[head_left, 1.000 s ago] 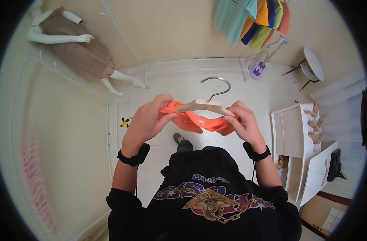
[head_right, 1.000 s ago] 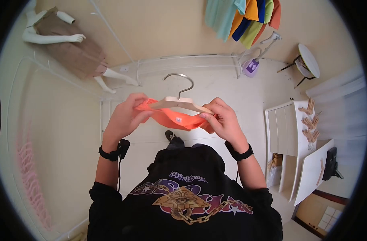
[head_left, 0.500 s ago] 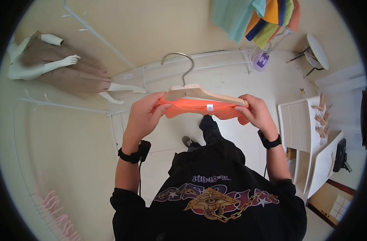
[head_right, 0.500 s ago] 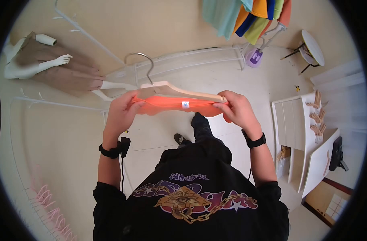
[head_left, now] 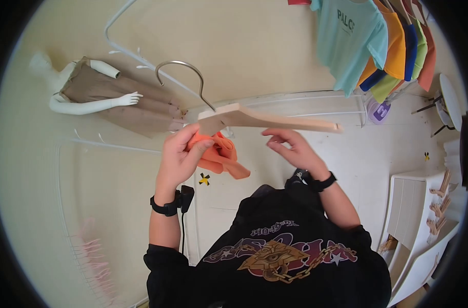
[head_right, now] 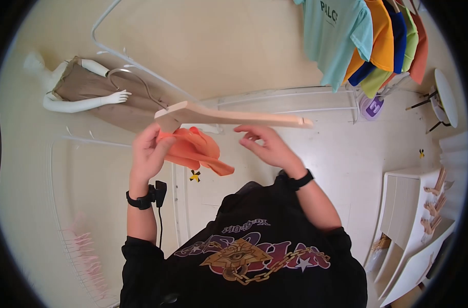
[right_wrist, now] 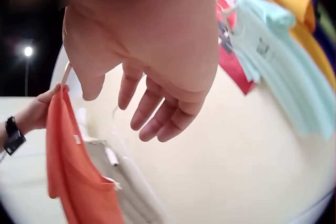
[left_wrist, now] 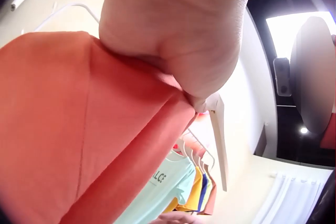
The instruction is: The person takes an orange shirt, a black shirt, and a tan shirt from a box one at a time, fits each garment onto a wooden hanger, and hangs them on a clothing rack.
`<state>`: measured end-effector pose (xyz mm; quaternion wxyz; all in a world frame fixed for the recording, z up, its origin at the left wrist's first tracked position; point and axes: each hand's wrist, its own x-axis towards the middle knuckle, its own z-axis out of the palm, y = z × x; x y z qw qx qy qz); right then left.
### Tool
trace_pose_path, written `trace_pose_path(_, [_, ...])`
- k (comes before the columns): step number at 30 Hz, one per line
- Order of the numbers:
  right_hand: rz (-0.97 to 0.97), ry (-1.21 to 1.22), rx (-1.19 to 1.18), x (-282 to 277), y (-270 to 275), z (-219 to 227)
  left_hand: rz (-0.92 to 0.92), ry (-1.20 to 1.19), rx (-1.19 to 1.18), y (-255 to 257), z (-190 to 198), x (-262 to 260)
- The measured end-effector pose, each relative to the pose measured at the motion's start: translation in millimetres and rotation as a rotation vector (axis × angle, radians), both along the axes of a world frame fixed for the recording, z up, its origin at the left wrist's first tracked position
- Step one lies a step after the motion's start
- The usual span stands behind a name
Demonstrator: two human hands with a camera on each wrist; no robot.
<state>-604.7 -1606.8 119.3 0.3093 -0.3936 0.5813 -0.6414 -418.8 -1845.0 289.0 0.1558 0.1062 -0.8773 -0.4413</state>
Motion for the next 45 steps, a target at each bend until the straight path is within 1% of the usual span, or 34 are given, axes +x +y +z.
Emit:
trace_pose_path(2, [0.02, -0.021, 0.025, -2.2, -33.1, -7.3, -0.038, -0.005, -0.076, 3.1, 18.5, -15.9])
trace_pose_path(4, [-0.069, -0.084, 0.003, -4.0, -60.6, -17.2, -0.078, -0.015, -0.141, 6.3, 33.4, -26.9])
trace_pose_path(5, [-0.119, -0.002, 0.11, -8.4, -76.0, -25.6, -0.09, -0.032, -0.155, 6.1, 38.7, -30.1])
trace_pose_path(6, [-0.123, -0.01, 0.115, -15.3, -80.5, -21.4, -0.105, -0.052, -0.165, 6.3, 41.0, -34.8])
trace_pose_path(8, [-0.054, -0.082, 0.286, -28.0, -83.3, -13.6, -0.12, -0.066, -0.157, 3.9, 38.3, -41.0])
trace_pose_path(10, [-0.068, -0.11, 0.282, -40.4, -90.2, -18.4, -0.137, -0.076, -0.146, -1.2, 36.7, -55.5])
trace_pose_path(12, [-0.032, -0.174, 0.422, -53.4, -100.8, -23.5, -0.246, -0.09, -0.19, -5.2, 38.0, -70.3])
trace_pose_path(13, [-0.038, -0.204, 0.493, -59.3, -106.1, -24.0, -0.261, -0.108, -0.316, -12.0, 37.2, -78.3])
trace_pose_path(14, [-0.046, -0.205, 0.503, -64.5, -108.7, -26.9, -0.269, -0.106, -0.306, -17.9, 35.0, -86.9])
trace_pose_path(16, [0.092, -0.049, 0.58, -75.5, -111.5, -36.0, -0.32, -0.069, -0.291, -29.8, 28.7, -104.6])
trace_pose_path(17, [0.076, -0.044, 0.591, -77.7, -113.5, -44.4, -0.332, -0.055, -0.281, -38.9, 24.1, -112.6])
trace_pose_path(19, [0.037, 0.106, 0.605, -79.7, -119.2, -62.1, -0.354, -0.005, -0.302, -60.1, 12.3, -127.2])
trace_pose_path(20, [0.013, 0.117, 0.618, -90.0, -122.5, -66.5, -0.371, 0.017, -0.293, -71.4, 7.8, -135.1])
trace_pose_path(21, [0.076, 0.136, 0.608, -101.8, -126.6, -66.8, -0.355, 0.015, -0.231, -83.5, 4.2, -142.1])
trace_pose_path(22, [0.141, 0.157, 0.6, -113.5, -131.6, -62.7, -0.339, 0.013, -0.166, -96.0, 2.0, -149.6])
trace_pose_path(23, [0.075, 0.14, 0.564, -120.4, -135.5, -58.1, -0.351, 0.038, -0.154, -108.4, 0.3, -157.7])
trace_pose_path(26, [0.032, 0.139, 0.669, -148.9, -158.5, -23.4, -0.392, 0.055, -0.09, -148.5, -12.4, -183.1])
trace_pose_path(28, [-0.033, 0.236, 0.59, -167.7, -166.3, -43.3, -0.382, 0.091, -0.041, -176.3, -30.2, -196.8])
trace_pose_path(29, [-0.111, 0.299, 0.612, -176.3, -166.1, -53.0, -0.4, 0.093, -0.032, -186.6, -29.6, -203.6])
trace_pose_path(30, [-0.192, 0.361, 0.634, -183.7, -163.6, -58.3, -0.365, 0.066, -0.063, -196.4, -26.2, -210.6])
trace_pose_path(31, [-0.269, 0.273, 0.614, -189.3, -156.0, -51.5, -0.331, 0.038, -0.095, -206.1, -24.3, -217.0])
trace_pose_path(32, [-0.291, 0.269, 0.622, -194.5, -146.4, -42.9, -0.353, 0.041, -0.091, -217.8, -24.8, -222.6])
trace_pose_path(34, [-0.467, -0.012, 0.658, -202.7, -127.6, -14.9, -0.336, -0.009, -0.202, -242.8, -27.5, -229.4])
trace_pose_path(35, [-0.486, -0.011, 0.663, -206.9, -117.9, -9.0, -0.353, -0.001, -0.197, -255.6, -34.2, -232.1])
trace_pose_path(36, [-0.514, -0.096, 0.597, -211.2, -108.2, -4.3, -0.312, 0.012, -0.154, -265.6, -42.0, -235.7])
trace_pose_path(37, [-0.537, -0.18, 0.53, -214.3, -101.0, -0.1, -0.268, 0.02, -0.11, -272.2, -48.3, -239.4])
trace_pose_path(38, [-0.543, -0.18, 0.536, -216.8, -96.2, 4.0, -0.274, 0.022, -0.104, -276.7, -51.8, -242.3])
trace_pose_path(39, [-0.575, -0.196, 0.483, -221.0, -94.5, 7.1, -0.255, 0.021, -0.056, -279.2, -50.5, -245.7])
trace_pose_path(40, [-0.602, -0.212, 0.425, -225.8, -97.4, 7.8, -0.231, 0.019, -0.014, -282.2, -48.5, -248.0])
trace_pose_path(41, [-0.6, -0.22, 0.327, -230.0, -104.4, -3.9, -0.227, 0.013, -0.019, -284.7, -45.8, -250.3])
trace_pose_path(42, [-0.595, -0.228, 0.321, -231.8, -116.4, -4.6, -0.277, 0.02, -0.046, -285.7, -42.8, -255.5])
trace_pose_path(43, [-0.529, -0.127, 0.279, -231.8, -135.0, -2.0, -0.325, 0.028, -0.073, -285.3, -39.7, -259.8])
trace_pose_path(44, [-0.46, -0.025, 0.235, -231.1, -154.6, 1.7, -0.318, 0.021, -0.079, -282.8, -35.3, -262.8])
trace_pose_path(45, [-0.415, -0.015, 0.271, -227.7, -175.7, 5.9, -0.343, 0.029, -0.068, -278.5, -30.2, -266.6])
